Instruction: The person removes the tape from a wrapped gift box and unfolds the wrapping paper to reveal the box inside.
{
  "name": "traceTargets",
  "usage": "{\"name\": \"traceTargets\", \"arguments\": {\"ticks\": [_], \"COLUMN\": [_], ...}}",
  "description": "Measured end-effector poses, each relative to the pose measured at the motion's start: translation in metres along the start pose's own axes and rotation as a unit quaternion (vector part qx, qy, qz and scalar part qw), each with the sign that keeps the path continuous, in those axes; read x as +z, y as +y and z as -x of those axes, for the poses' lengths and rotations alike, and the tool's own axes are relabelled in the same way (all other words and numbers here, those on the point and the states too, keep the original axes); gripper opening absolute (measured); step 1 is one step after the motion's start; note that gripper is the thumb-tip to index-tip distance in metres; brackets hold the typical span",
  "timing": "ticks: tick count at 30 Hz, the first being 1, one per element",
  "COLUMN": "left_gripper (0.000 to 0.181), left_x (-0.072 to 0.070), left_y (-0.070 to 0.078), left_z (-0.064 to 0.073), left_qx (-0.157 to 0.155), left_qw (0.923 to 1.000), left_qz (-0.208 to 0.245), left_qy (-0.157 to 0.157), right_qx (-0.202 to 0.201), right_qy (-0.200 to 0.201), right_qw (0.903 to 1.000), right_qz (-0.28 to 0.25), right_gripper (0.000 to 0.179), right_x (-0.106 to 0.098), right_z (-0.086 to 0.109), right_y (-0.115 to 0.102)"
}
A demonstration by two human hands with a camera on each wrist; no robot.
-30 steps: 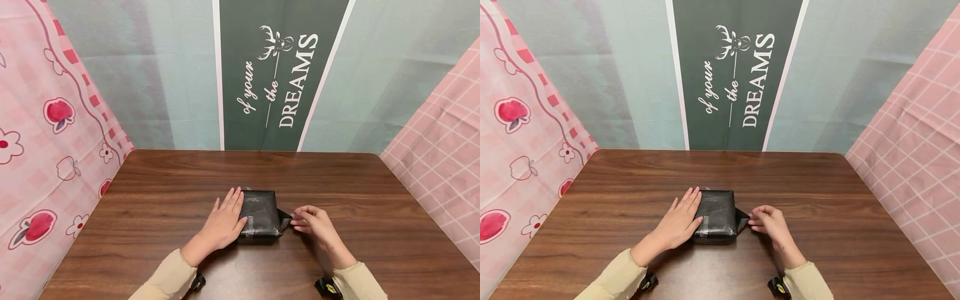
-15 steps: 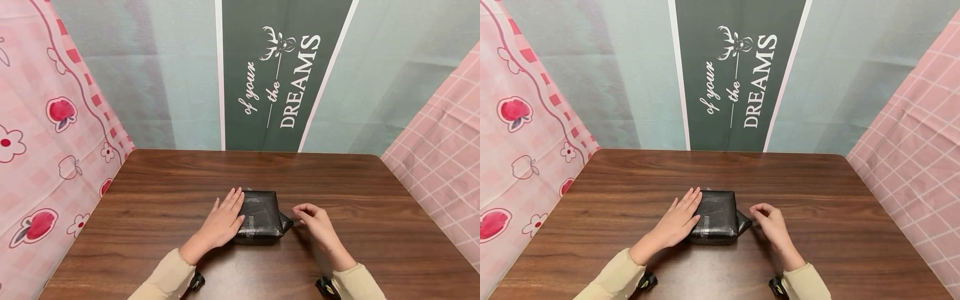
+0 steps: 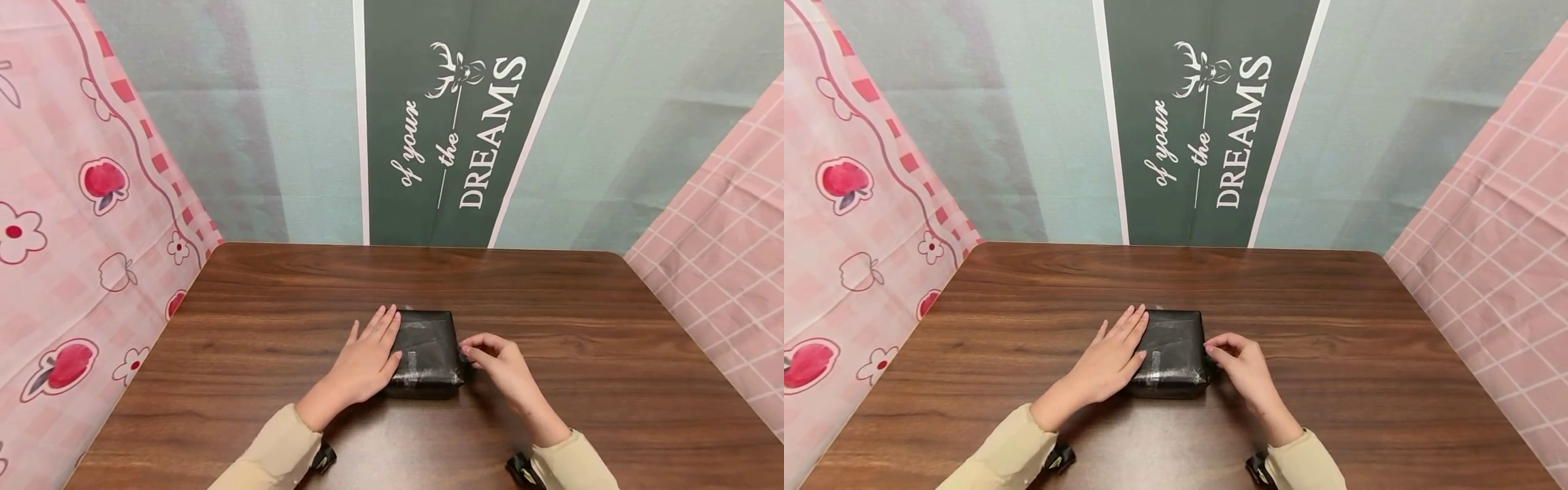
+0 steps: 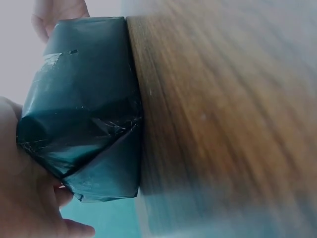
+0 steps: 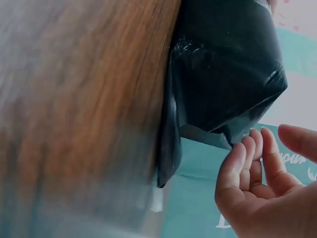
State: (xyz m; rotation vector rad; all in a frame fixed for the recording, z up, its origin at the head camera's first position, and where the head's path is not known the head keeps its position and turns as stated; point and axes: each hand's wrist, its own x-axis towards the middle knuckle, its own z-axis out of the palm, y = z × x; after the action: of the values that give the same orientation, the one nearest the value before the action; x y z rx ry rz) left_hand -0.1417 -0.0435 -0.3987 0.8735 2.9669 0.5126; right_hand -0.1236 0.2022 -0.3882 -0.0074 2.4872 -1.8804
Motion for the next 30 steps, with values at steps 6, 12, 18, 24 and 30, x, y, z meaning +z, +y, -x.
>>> {"name": "traceTargets", "arguments": {"ticks": [6, 12, 18, 24, 30], "left_gripper": [0.059, 0.060, 0.060, 0.059, 0.060], "left_x": [0.000, 0.002, 0.002, 0.001, 0.001], "left_y": [-0.001, -0.001, -0.002, -0.002, -0.001], "left_z": [0.000, -0.001, 0.001, 0.002, 0.000], "left_qx": [0.001, 0.001, 0.000, 0.005, 0.003], "left_qw": [1.0000, 1.0000, 0.9999, 0.9996, 0.9997], "left_qz": [0.001, 0.003, 0.014, 0.027, 0.023], "left_qy": [-0.001, 0.003, 0.002, 0.007, 0.006], "right_qx": [-0.068, -0.078, -0.078, -0.098, -0.100], "right_qy": [0.004, -0.033, -0.043, -0.044, -0.040], "right_qw": [0.9964, 0.9941, 0.9933, 0.9886, 0.9795], "right_qz": [0.049, 0.067, 0.074, 0.105, 0.170], "right_gripper": [0.009, 0.009, 0.006, 0.005, 0.010], "right_x": [0.011, 0.023, 0.026, 0.030, 0.039], "right_z": [0.002, 0.001, -0.003, -0.007, -0.011], "right_y": [-0.010, -0.017, -0.016, -0.014, -0.016]}}
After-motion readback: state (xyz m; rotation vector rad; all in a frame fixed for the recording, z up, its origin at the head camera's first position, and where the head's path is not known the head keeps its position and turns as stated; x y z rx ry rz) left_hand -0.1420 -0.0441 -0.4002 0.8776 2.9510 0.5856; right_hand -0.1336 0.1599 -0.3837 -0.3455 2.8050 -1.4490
